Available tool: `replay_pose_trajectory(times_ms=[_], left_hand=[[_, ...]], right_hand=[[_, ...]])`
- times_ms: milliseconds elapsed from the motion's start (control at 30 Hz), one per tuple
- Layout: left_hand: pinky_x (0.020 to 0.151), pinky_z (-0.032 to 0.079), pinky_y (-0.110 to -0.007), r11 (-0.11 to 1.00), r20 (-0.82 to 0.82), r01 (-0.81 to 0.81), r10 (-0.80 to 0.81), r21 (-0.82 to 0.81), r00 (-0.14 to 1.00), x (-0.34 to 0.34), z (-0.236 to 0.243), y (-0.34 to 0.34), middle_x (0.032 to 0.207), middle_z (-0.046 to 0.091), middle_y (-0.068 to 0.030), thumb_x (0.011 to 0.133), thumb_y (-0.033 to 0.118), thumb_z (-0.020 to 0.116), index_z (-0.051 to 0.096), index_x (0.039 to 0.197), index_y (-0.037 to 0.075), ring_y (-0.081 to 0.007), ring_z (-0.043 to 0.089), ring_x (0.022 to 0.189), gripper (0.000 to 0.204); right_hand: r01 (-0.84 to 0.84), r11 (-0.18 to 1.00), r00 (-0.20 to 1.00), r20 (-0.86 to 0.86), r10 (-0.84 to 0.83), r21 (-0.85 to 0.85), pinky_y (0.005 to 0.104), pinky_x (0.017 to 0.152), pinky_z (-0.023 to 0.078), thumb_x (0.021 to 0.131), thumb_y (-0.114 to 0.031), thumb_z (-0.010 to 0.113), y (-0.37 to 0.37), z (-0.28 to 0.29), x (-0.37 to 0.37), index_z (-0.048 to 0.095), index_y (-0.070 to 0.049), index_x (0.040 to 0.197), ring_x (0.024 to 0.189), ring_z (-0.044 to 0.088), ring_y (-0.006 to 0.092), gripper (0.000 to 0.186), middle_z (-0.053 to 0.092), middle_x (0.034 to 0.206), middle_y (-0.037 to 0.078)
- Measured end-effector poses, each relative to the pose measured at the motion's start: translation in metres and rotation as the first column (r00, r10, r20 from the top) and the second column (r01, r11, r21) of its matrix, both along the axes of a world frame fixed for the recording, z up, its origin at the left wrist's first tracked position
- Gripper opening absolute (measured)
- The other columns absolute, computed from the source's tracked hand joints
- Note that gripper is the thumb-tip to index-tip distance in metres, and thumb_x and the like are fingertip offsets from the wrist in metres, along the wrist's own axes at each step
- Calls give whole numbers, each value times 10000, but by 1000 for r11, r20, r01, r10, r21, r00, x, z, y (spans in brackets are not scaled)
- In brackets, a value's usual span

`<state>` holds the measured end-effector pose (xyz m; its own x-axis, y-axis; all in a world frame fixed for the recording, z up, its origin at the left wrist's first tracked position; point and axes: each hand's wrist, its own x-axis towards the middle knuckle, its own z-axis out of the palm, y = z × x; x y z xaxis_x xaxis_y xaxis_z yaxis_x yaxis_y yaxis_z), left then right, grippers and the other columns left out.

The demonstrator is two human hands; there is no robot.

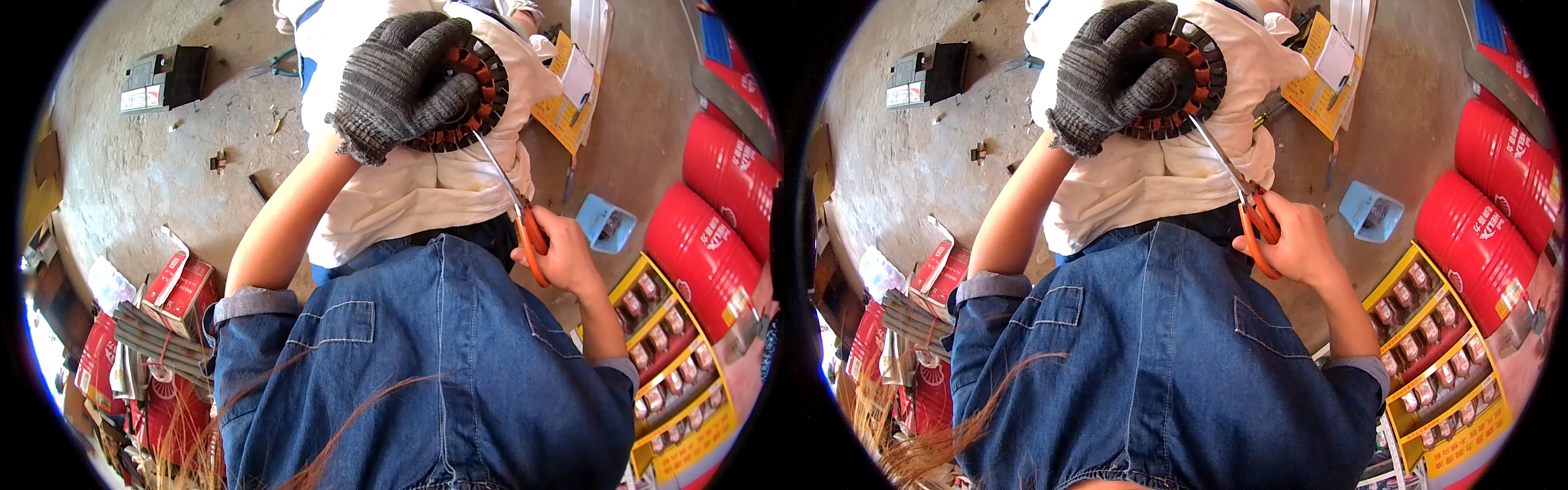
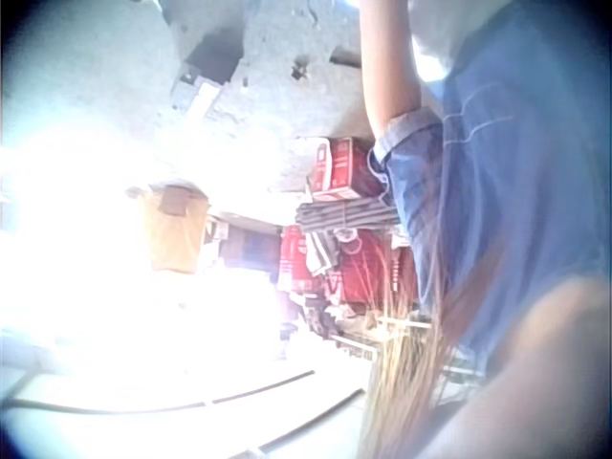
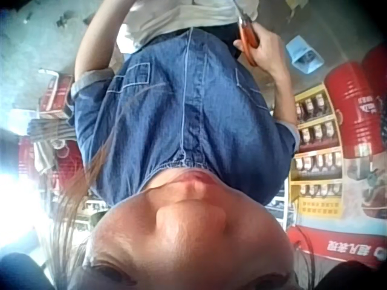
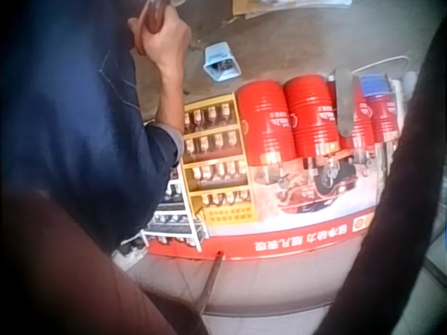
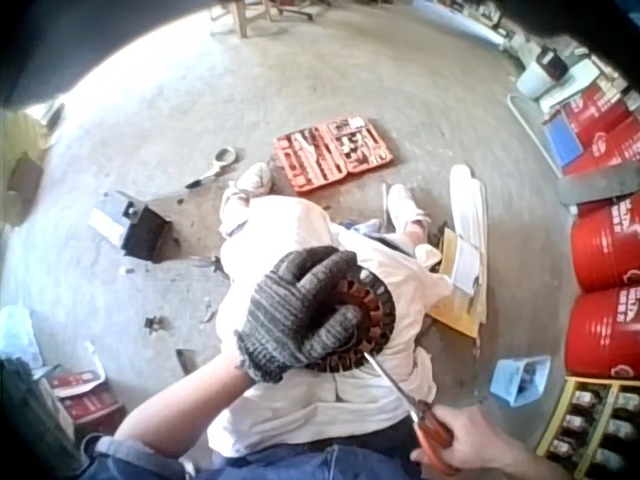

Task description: The person sits on the floor and uses pliers to manipulate the copper windings of a motor stator resting on their lap. They repeatedly adjust the position of the windings and the stator itself to access different sections.

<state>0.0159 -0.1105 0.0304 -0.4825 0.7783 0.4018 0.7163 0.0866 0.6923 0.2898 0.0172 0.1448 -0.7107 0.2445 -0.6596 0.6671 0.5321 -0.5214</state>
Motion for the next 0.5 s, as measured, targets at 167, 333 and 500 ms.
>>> replay_pose_trajectory(times_ms=[167, 333, 500], left_hand=[[968, 519, -459, 999, 25, 3, -3, -32, 1000, 2, 3, 0, 1279, 623, -169, 862, 503, 683, 628, 1305, 114, -369, 625, 1131, 592], [963, 519, -455, 1000, 42, 14, -13, -12, 999, 0, 3, 1, 1267, 631, -159, 853, 485, 699, 632, 1299, 110, -361, 627, 1124, 586], [958, 518, -458, 1000, 63, 24, -24, 1, 998, -1, 7, 1, 1247, 640, -163, 851, 470, 704, 632, 1294, 102, -366, 626, 1110, 581]], right_hand=[[-16, 999, 1000, 9, 16, 31, 417, 597, 466, 692, -415, 877, 0, 1, 1, 633, -48, 952, 651, 630, 385, 512, 621, 694, 155], [-11, 998, 1000, -1, 11, 58, 417, 602, 468, 688, -418, 877, -3, -2, 3, 633, -51, 945, 646, 632, 375, 510, 612, 674, 147], [-19, 996, 996, -85, 27, 90, 411, 553, 469, 663, -420, 889, -4, -18, 3, 632, -37, 890, 576, 622, 351, 514, 583, 609, 119]])
